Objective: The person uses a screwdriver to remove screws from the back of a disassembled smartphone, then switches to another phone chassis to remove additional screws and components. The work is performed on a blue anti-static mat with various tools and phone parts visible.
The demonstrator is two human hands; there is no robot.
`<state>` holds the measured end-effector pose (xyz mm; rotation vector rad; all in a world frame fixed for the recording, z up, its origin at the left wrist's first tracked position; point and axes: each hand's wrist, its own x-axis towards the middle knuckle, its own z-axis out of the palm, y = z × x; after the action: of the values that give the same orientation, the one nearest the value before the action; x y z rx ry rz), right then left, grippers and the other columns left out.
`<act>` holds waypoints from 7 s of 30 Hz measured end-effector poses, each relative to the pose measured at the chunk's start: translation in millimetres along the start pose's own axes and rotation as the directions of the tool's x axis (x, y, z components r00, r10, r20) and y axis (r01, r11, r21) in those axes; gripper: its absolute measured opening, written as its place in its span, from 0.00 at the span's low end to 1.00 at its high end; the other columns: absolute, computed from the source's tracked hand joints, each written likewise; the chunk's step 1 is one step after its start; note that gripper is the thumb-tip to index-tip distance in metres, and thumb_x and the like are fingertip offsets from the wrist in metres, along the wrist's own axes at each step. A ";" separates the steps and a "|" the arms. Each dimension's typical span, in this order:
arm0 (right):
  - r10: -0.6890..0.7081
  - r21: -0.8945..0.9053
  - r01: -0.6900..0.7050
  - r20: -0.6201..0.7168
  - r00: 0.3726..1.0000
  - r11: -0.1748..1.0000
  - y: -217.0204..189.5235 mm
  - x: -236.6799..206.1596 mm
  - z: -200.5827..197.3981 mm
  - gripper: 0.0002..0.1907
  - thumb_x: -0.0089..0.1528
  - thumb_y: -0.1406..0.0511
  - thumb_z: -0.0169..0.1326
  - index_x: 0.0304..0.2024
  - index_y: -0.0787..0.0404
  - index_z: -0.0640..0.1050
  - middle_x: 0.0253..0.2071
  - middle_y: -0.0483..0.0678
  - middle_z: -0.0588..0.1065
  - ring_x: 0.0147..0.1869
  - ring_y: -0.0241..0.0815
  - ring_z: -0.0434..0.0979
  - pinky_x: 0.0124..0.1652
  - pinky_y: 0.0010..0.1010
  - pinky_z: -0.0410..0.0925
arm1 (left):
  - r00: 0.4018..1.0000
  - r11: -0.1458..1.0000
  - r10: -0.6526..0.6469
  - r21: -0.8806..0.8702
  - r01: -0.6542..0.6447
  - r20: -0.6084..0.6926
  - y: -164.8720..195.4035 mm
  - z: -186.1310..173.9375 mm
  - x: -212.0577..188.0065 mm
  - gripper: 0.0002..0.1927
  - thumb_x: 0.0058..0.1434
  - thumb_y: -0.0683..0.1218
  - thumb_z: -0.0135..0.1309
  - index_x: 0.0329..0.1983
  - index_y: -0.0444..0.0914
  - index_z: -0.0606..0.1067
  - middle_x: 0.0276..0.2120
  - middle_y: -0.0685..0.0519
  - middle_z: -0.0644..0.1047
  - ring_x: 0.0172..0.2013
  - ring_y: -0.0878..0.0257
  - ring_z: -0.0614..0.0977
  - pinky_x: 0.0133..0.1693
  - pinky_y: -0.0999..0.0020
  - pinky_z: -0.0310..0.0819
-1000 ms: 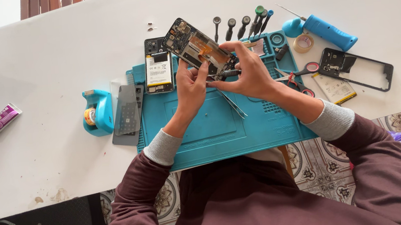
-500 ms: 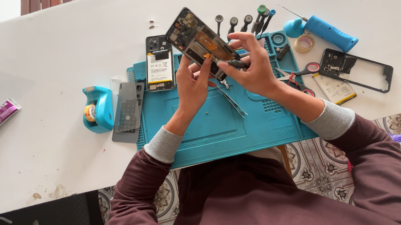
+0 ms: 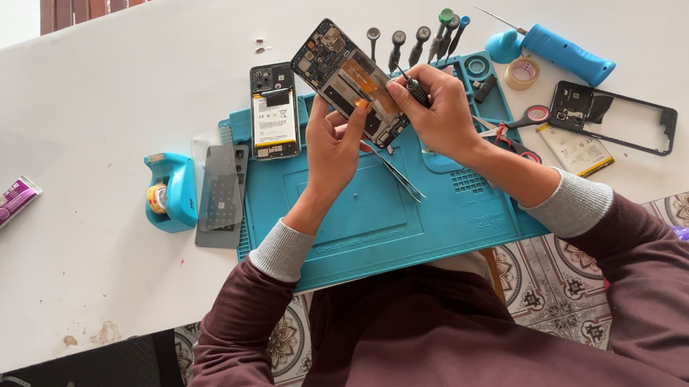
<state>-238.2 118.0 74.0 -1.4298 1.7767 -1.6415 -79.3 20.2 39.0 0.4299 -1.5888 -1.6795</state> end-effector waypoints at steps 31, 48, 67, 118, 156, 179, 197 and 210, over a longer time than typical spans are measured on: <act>-0.051 0.035 0.052 -0.017 0.999 0.998 5.4 -1.7 -0.5 0.11 0.73 0.64 0.55 0.49 0.67 0.82 0.22 0.35 0.65 0.25 0.22 0.57 0.25 0.20 0.51 | 0.968 0.999 -0.030 -0.047 0.019 -0.249 6.1 -19.0 12.8 0.30 0.75 0.46 0.45 0.76 0.33 0.54 0.35 0.48 0.84 0.27 0.65 0.86 0.23 0.76 0.80; -0.058 0.071 0.057 0.017 0.998 0.996 8.6 -2.7 1.8 0.09 0.73 0.65 0.54 0.50 0.66 0.79 0.25 0.35 0.69 0.27 0.21 0.62 0.25 0.19 0.55 | 0.997 0.991 -0.021 -0.134 0.010 -0.080 1.9 -8.3 9.0 0.36 0.69 0.42 0.53 0.68 0.31 0.44 0.38 0.39 0.83 0.32 0.60 0.87 0.27 0.73 0.85; -0.483 -0.261 0.500 0.131 0.866 0.826 -6.5 -4.9 -4.4 0.28 0.65 0.59 0.65 0.61 0.67 0.72 0.48 0.54 0.77 0.49 0.43 0.79 0.34 0.26 0.73 | 0.982 0.986 0.136 -0.075 -0.146 -0.130 -1.6 -8.2 8.0 0.17 0.74 0.42 0.48 0.57 0.35 0.55 0.38 0.41 0.82 0.32 0.62 0.87 0.27 0.76 0.83; -0.370 -0.556 0.549 0.409 0.834 0.624 -12.7 -7.2 -6.6 0.51 0.48 0.49 0.69 0.70 0.52 0.66 0.57 0.67 0.69 0.26 0.46 0.77 0.21 0.35 0.69 | 0.973 0.953 0.231 0.202 -0.227 0.003 13.0 2.1 -5.1 0.21 0.72 0.39 0.53 0.60 0.31 0.56 0.33 0.46 0.84 0.31 0.67 0.86 0.30 0.74 0.83; -0.162 -0.218 0.424 0.699 0.696 0.879 -10.9 1.7 -19.2 0.52 0.41 0.59 0.63 0.70 0.53 0.66 0.40 0.51 0.77 0.33 0.46 0.75 0.33 0.39 0.67 | 0.682 0.344 0.511 0.602 -0.721 0.524 54.5 -54.4 18.9 0.15 0.48 0.46 0.77 0.33 0.47 0.80 0.35 0.64 0.82 0.44 0.64 0.80 0.47 0.63 0.70; -0.100 -0.209 0.355 0.724 0.683 0.911 -7.6 6.3 -21.0 0.52 0.40 0.57 0.60 0.69 0.55 0.63 0.30 0.51 0.78 0.26 0.47 0.76 0.30 0.37 0.68 | 0.709 0.346 0.470 0.629 -0.696 0.526 45.5 -50.0 18.4 0.14 0.46 0.45 0.76 0.33 0.46 0.82 0.35 0.63 0.82 0.42 0.65 0.79 0.46 0.63 0.72; -0.119 -0.257 0.386 0.679 0.725 0.886 -5.5 5.1 -22.1 0.50 0.44 0.56 0.61 0.69 0.52 0.61 0.37 0.53 0.80 0.27 0.48 0.77 0.30 0.40 0.67 | 0.703 0.347 0.518 0.632 -0.694 0.488 36.1 -48.3 21.4 0.17 0.46 0.50 0.77 0.34 0.45 0.80 0.38 0.61 0.78 0.43 0.64 0.79 0.48 0.63 0.75; -0.181 -0.312 0.459 0.630 0.755 0.832 -2.4 3.9 -21.7 0.51 0.46 0.53 0.63 0.70 0.55 0.62 0.39 0.54 0.79 0.36 0.50 0.82 0.34 0.38 0.72 | 0.667 0.286 0.554 0.639 -0.714 0.497 42.8 -48.1 18.9 0.18 0.48 0.43 0.75 0.37 0.46 0.78 0.42 0.60 0.76 0.45 0.62 0.78 0.48 0.62 0.75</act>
<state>-255.9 127.2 83.6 -2.2709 1.6373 -0.7504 -45.0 -23.5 76.6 -0.0027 -2.2184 -0.2713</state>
